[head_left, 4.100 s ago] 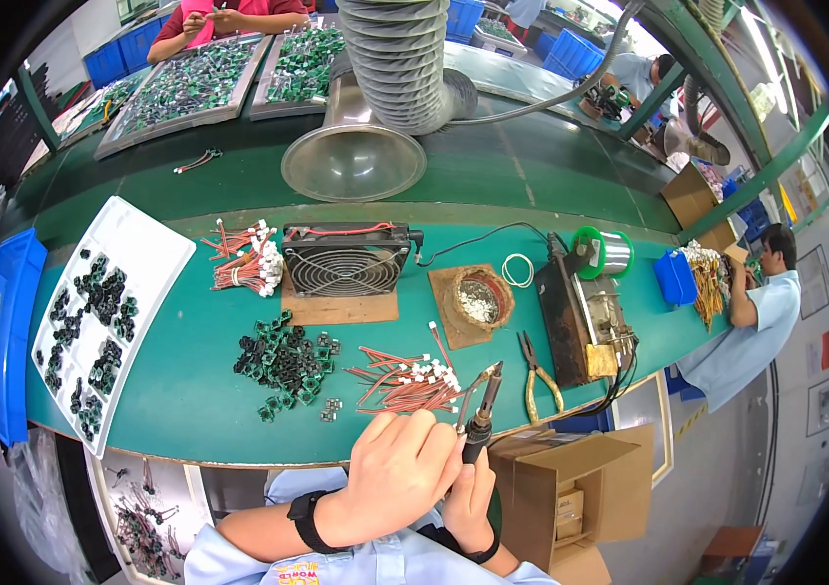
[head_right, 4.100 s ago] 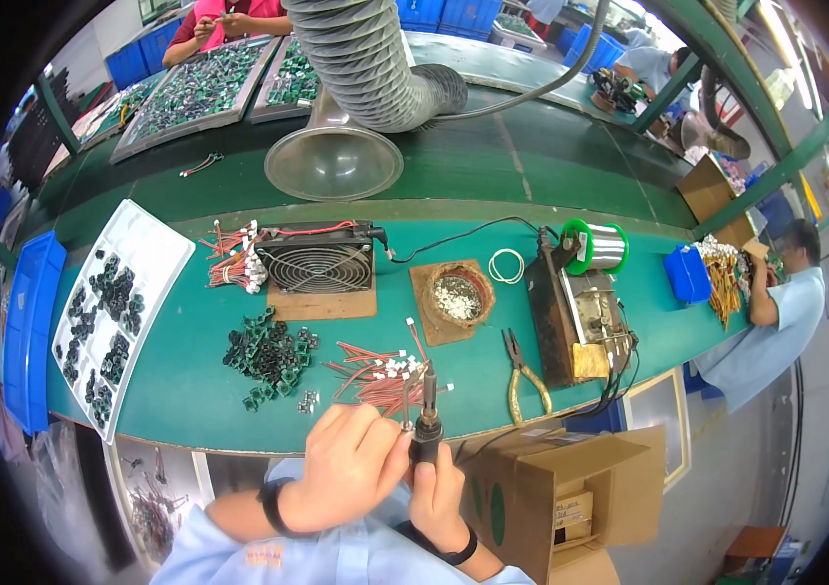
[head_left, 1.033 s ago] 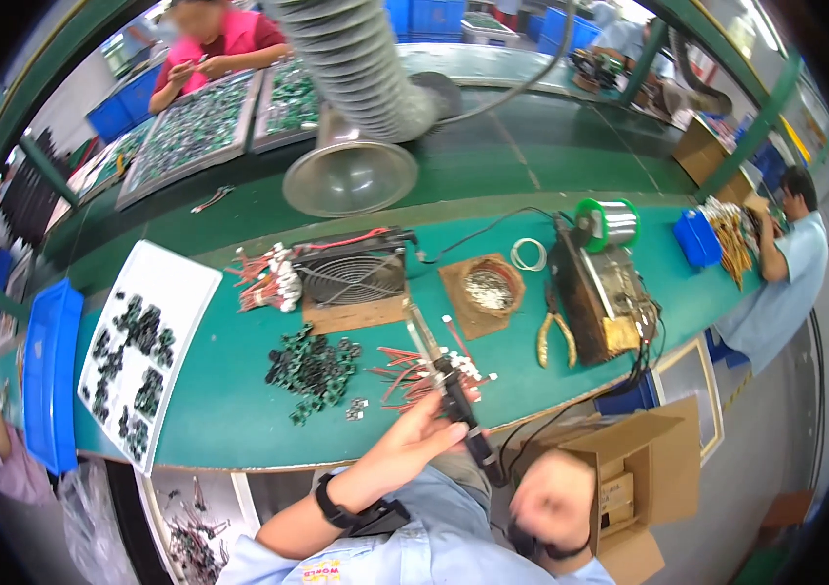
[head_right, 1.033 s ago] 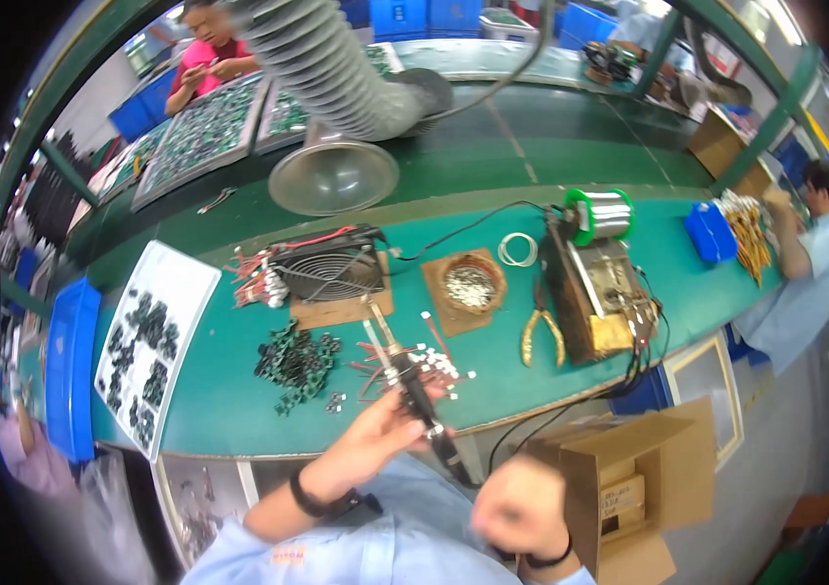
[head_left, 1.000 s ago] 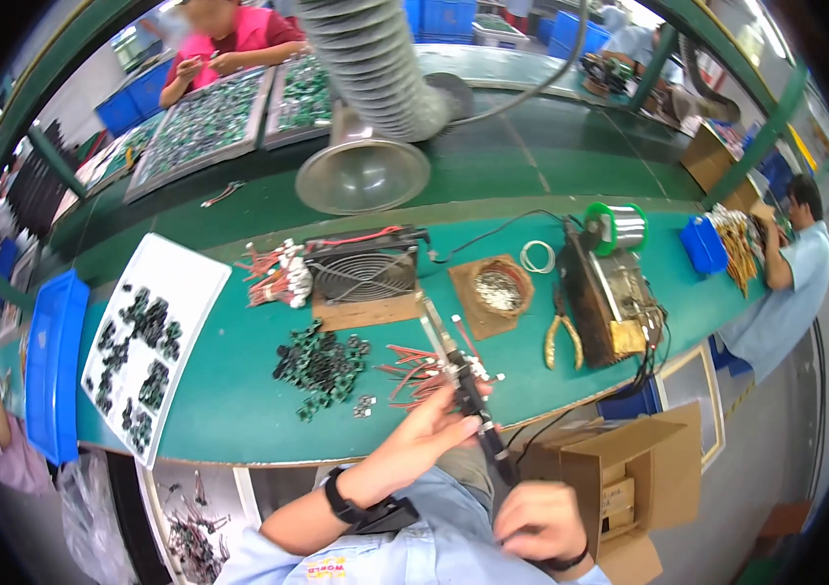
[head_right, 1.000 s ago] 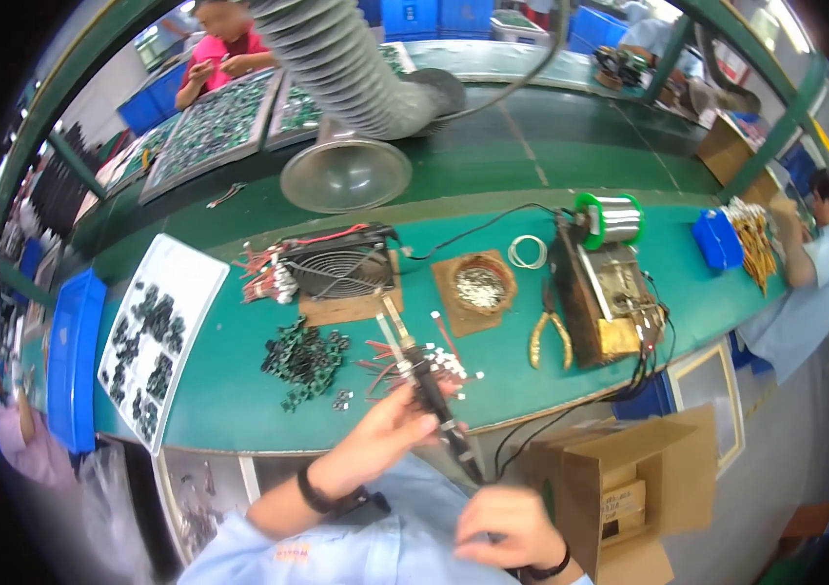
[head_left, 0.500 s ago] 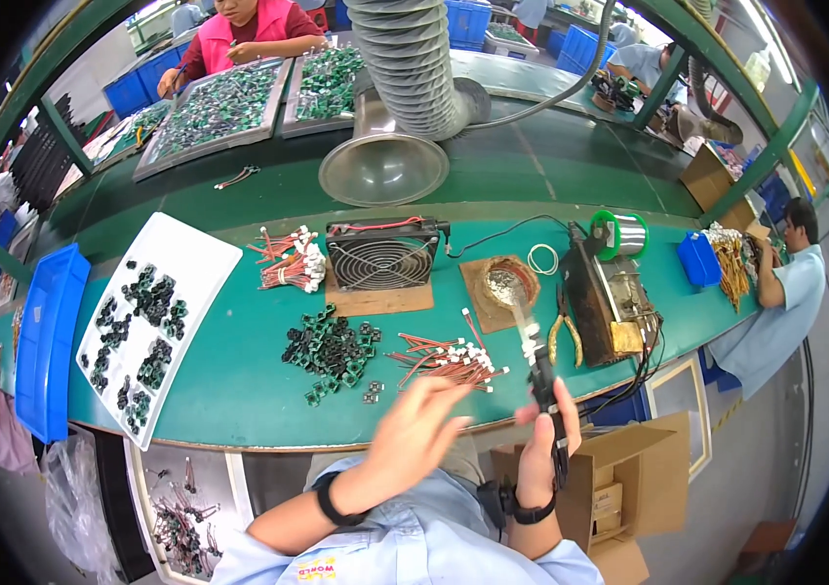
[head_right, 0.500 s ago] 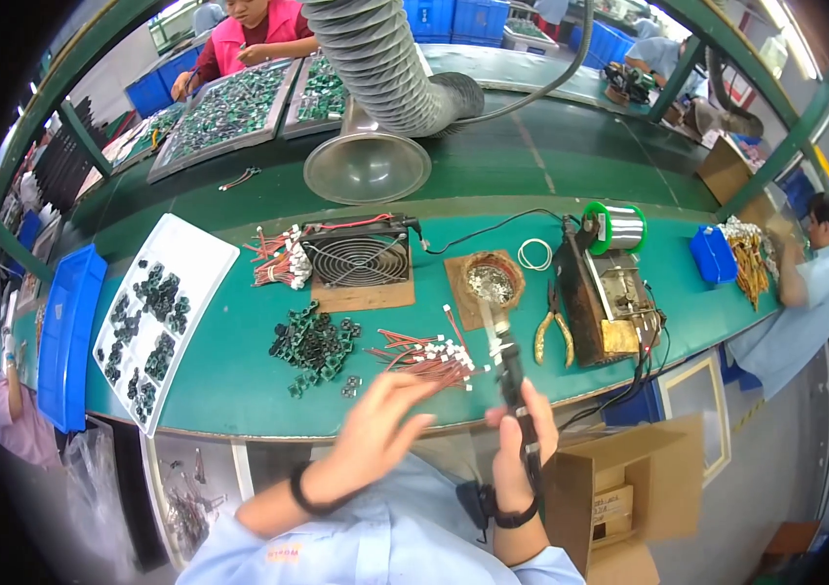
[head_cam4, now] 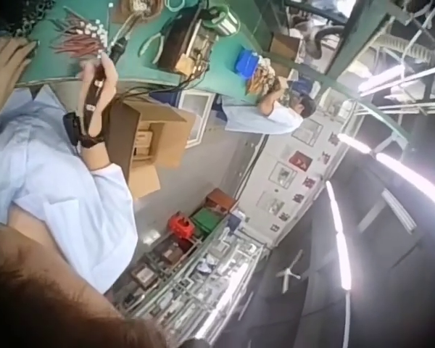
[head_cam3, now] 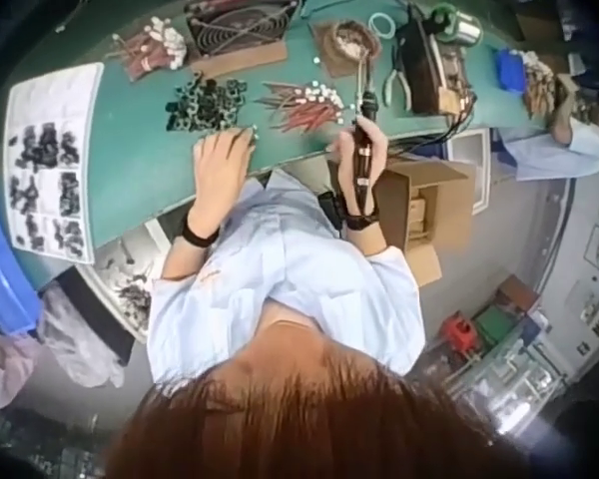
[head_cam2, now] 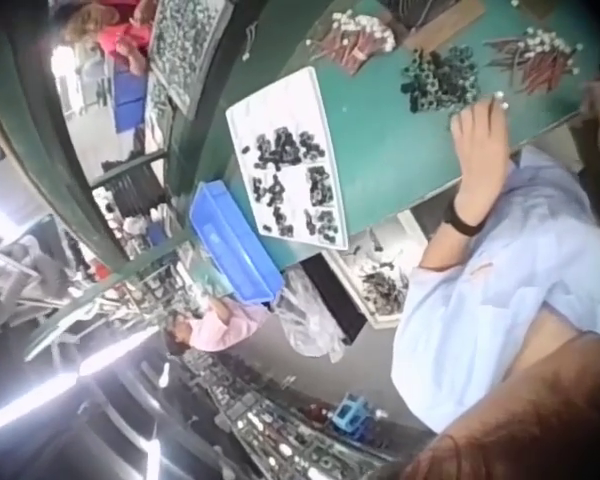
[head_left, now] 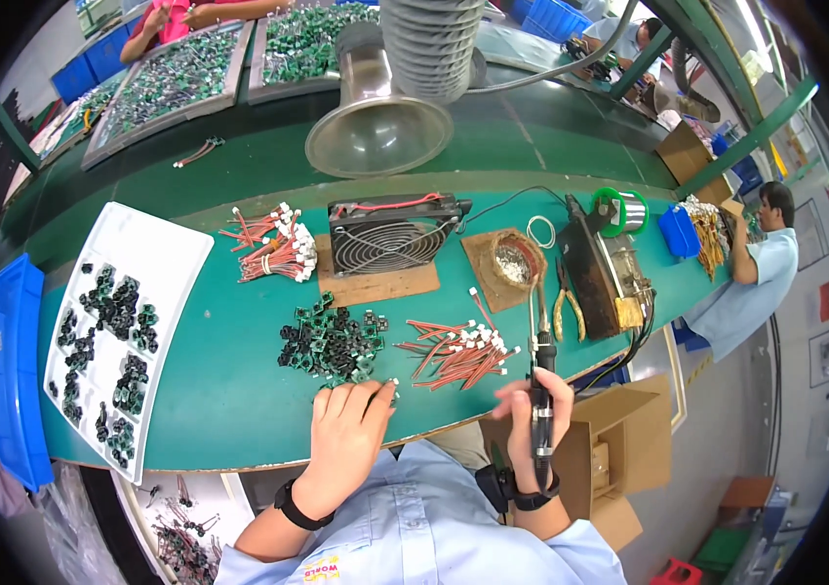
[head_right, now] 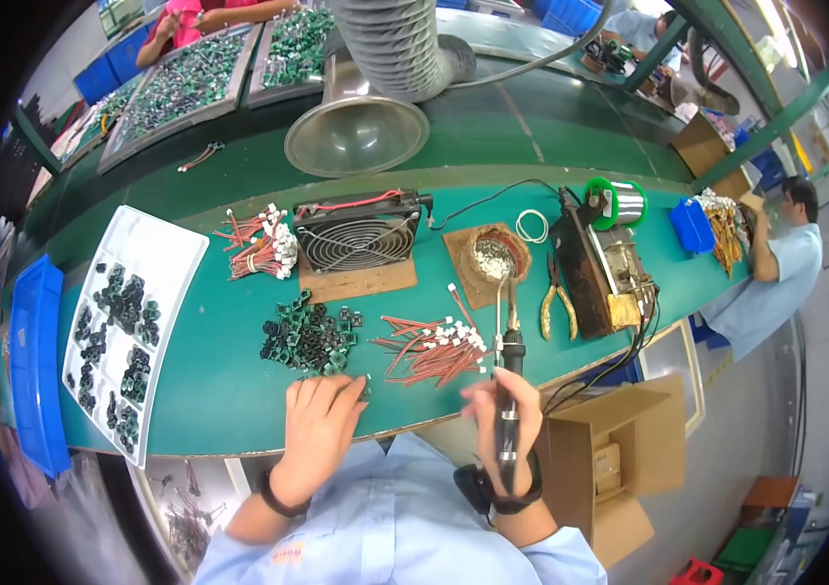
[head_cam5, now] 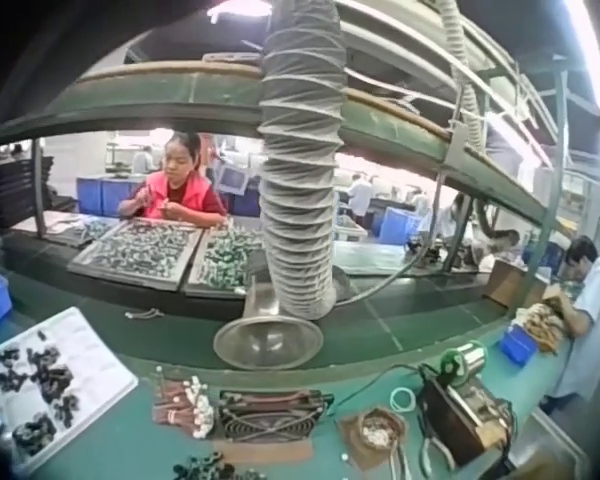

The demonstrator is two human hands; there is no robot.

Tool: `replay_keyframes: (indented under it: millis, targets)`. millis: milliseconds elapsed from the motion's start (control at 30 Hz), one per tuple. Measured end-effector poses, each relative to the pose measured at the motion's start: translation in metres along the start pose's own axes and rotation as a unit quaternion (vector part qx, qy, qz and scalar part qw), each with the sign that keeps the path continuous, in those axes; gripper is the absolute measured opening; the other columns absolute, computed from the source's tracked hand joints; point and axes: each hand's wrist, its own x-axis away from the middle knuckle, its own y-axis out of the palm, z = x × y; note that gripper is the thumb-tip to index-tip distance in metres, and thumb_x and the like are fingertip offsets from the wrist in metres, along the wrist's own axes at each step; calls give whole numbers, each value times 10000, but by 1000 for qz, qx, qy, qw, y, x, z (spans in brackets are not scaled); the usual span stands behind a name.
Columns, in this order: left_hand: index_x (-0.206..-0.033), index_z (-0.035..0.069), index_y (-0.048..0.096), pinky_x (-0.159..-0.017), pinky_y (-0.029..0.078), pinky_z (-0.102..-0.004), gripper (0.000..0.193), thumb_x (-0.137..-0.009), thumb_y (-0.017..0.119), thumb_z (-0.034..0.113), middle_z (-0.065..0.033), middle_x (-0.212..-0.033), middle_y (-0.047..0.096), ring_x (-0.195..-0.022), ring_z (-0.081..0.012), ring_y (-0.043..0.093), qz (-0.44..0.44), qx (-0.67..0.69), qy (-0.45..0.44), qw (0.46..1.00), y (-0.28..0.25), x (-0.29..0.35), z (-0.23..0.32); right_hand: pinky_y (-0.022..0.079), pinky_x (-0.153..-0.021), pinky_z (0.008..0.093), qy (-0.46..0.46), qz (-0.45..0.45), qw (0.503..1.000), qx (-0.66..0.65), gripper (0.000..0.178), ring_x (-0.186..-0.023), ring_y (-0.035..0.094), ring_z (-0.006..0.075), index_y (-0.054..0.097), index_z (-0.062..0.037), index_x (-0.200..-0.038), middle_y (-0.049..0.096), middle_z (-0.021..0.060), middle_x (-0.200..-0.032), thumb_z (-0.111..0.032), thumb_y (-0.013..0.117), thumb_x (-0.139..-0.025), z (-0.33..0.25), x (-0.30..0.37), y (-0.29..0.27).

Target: Soldering small electronic components onto wires at a factory assembly line.

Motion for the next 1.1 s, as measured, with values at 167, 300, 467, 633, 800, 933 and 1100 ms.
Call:
replay_keyframes:
  millis: [167,300,467,633,800,933,1100]
  targets:
    - [-1040,27,589,-765,373,-374,348,-706,663,88,-77,-937,531,-846,-255,495,-6,77,-12,997,-1,3,-9,453,-593,293,-95,-117,970,192,241,-701,592,189,511,-58,-951,639,108,-832,57,611,-764,22,-3,-3]
    - [-1046,29,587,-759,375,-379,351,-710,665,89,-80,-937,527,-838,-257,495,-12,97,-15,995,-1,3,-13,464,-613,304,-246,-132,906,318,313,-711,597,238,532,-57,-926,642,129,-860,99,649,-681,13,-14,-2]
    - [-1058,30,584,-759,375,-380,358,-713,664,85,-82,-945,529,-839,-256,493,-30,82,-19,996,-2,1,-14,447,-574,288,-286,-189,872,348,281,-702,574,235,573,-79,-919,619,78,-811,48,587,-669,18,-20,1]
    - [-1046,31,590,-760,374,-382,354,-706,672,87,-84,-947,532,-836,-258,495,-34,72,-14,997,0,0,-11,462,-591,291,-193,-206,927,247,246,-692,586,210,544,-68,-901,621,107,-829,53,613,-699,34,-22,-3]
    - [-1021,29,600,-741,384,-373,337,-695,678,62,-92,-937,550,-824,-260,504,-15,90,-39,995,-4,3,-1,519,-663,327,-58,-70,995,46,269,-727,605,212,469,-52,-866,608,147,-831,143,610,-745,26,-26,9]
    - [-1012,20,599,-712,420,-362,319,-700,665,20,-112,-923,561,-806,-275,529,2,137,-56,989,-18,-7,5,523,-636,321,-78,-41,996,14,298,-685,612,205,441,-62,-864,607,146,-827,151,611,-742,14,-28,15]
    - [-989,8,585,-662,464,-329,268,-727,631,-21,-134,-902,568,-737,-275,564,-53,315,-111,941,-30,-28,32,503,-573,287,-197,-191,959,67,299,-625,606,186,469,-74,-885,613,136,-829,121,632,-727,-10,-31,13]
